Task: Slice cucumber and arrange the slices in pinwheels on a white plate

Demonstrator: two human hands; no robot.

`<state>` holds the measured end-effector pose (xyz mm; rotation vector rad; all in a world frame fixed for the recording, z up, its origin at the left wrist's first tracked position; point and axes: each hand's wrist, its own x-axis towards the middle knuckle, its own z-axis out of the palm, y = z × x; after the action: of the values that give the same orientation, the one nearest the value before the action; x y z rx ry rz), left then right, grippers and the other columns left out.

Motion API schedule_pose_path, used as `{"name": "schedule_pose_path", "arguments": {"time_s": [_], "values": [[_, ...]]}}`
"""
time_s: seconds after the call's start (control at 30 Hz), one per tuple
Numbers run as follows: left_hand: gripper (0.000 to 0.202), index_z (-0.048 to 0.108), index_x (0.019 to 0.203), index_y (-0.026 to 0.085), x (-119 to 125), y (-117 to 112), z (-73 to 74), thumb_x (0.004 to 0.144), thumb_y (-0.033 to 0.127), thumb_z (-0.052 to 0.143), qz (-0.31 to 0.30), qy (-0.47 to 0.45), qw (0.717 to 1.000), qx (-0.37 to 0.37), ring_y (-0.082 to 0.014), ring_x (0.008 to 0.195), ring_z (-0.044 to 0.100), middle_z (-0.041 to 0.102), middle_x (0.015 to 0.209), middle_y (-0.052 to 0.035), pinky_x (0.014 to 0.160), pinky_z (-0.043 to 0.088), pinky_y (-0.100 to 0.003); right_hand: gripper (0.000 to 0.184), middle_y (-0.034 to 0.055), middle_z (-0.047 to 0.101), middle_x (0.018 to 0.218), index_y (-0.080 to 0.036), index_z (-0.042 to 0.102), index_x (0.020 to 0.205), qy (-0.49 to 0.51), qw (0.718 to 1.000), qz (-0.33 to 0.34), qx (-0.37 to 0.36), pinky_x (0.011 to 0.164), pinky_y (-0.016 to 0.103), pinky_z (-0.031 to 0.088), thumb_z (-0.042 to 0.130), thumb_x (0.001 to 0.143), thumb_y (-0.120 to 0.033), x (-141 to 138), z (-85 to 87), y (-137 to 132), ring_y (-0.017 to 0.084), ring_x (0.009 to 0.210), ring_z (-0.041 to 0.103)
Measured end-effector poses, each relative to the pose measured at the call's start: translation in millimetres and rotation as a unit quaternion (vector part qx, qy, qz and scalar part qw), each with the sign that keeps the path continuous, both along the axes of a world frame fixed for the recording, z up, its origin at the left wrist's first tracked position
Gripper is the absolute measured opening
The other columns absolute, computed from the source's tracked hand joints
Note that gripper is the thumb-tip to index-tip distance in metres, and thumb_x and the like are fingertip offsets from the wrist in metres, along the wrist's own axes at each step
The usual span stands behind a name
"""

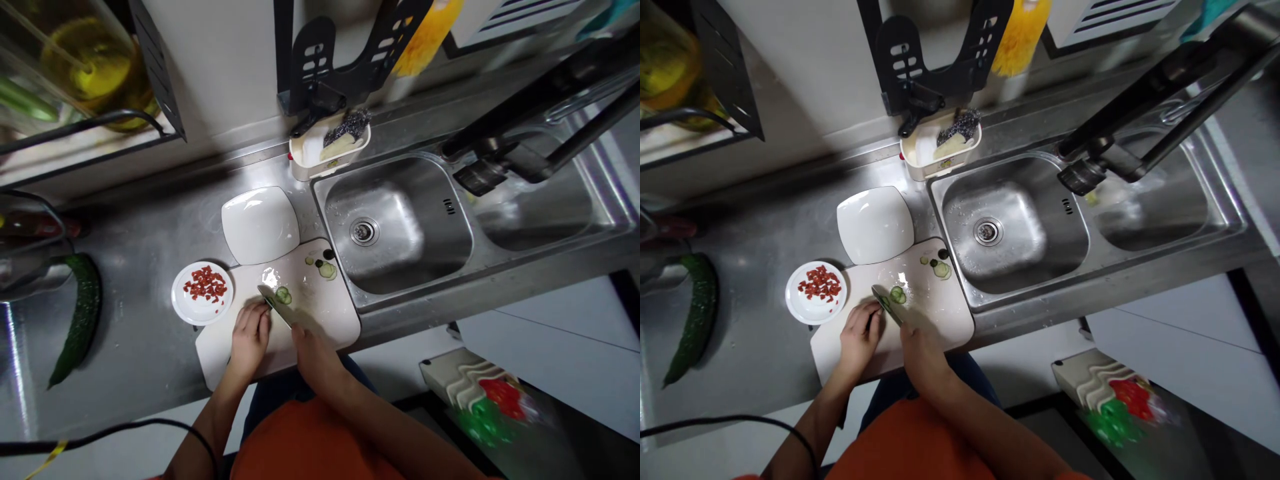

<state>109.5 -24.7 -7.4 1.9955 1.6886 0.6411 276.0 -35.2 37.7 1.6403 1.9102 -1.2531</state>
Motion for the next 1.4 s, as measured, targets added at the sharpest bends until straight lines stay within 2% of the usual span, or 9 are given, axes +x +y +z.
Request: {"name": "schedule_pose_path", "arguments": {"time_s": [0.1,0.27,0.5,1.07,1.4], "values": [[0.023,0.061,0.107,0.018,0,-1,0.3,0.090,0.019,0.045,0.000,-0.005,1.000,-0.005,-0.0208,0.103,0.059,0.065,0.106,-0.0089,0.093,0.047,-0.040,0.045,0.0122,0.065,0.096,-0.014,0.050,0.121,0.005,1.000,-0.003,0.012,0.079,0.031,0.044,0.030,0.083,-0.002,7,0.8,-1,0.022,0.089,0.061],[0.022,0.061,0.107,0.018,-1,-2,-1.2,0.090,0.019,0.045,0.005,-0.007,1.000,-0.006,-0.0208,0.104,0.059,0.065,0.107,-0.0094,0.094,0.047,-0.040,0.042,0.0091,0.066,0.091,-0.015,0.053,0.110,0.004,1.000,-0.010,-0.009,0.067,0.027,0.045,0.029,0.079,0.002,16,16.9,-4,0.020,0.080,0.063],[0.021,0.061,0.105,0.017,-3,-4,-6.1,0.090,0.019,0.046,0.005,0.017,1.000,0.018,-0.0202,0.103,0.059,0.065,0.104,-0.0096,0.092,0.048,-0.038,0.041,0.0096,0.065,0.090,-0.016,0.049,0.115,-0.005,0.999,0.020,-0.025,0.061,0.025,0.044,0.030,0.082,0.001,16,33.4,-14,0.020,0.075,0.065],[0.019,0.061,0.103,0.017,-3,-4,-5.3,0.089,0.019,0.048,0.004,0.024,1.000,0.018,-0.0201,0.101,0.060,0.065,0.103,-0.0096,0.092,0.048,-0.037,0.041,0.0106,0.065,0.092,-0.016,0.048,0.116,-0.011,0.998,0.022,-0.054,0.061,0.025,0.044,0.029,0.083,0.000,15,38.8,-14,0.021,0.080,0.066],[0.020,0.062,0.102,0.017,-3,-3,-5.1,0.089,0.019,0.046,0.002,0.023,1.000,0.018,-0.0206,0.102,0.060,0.065,0.103,-0.0098,0.093,0.047,-0.038,0.042,0.0118,0.065,0.093,-0.015,0.048,0.116,0.010,0.998,0.026,-0.053,0.062,0.026,0.044,0.030,0.082,0.001,16,34.2,-11,0.021,0.079,0.065]]}}
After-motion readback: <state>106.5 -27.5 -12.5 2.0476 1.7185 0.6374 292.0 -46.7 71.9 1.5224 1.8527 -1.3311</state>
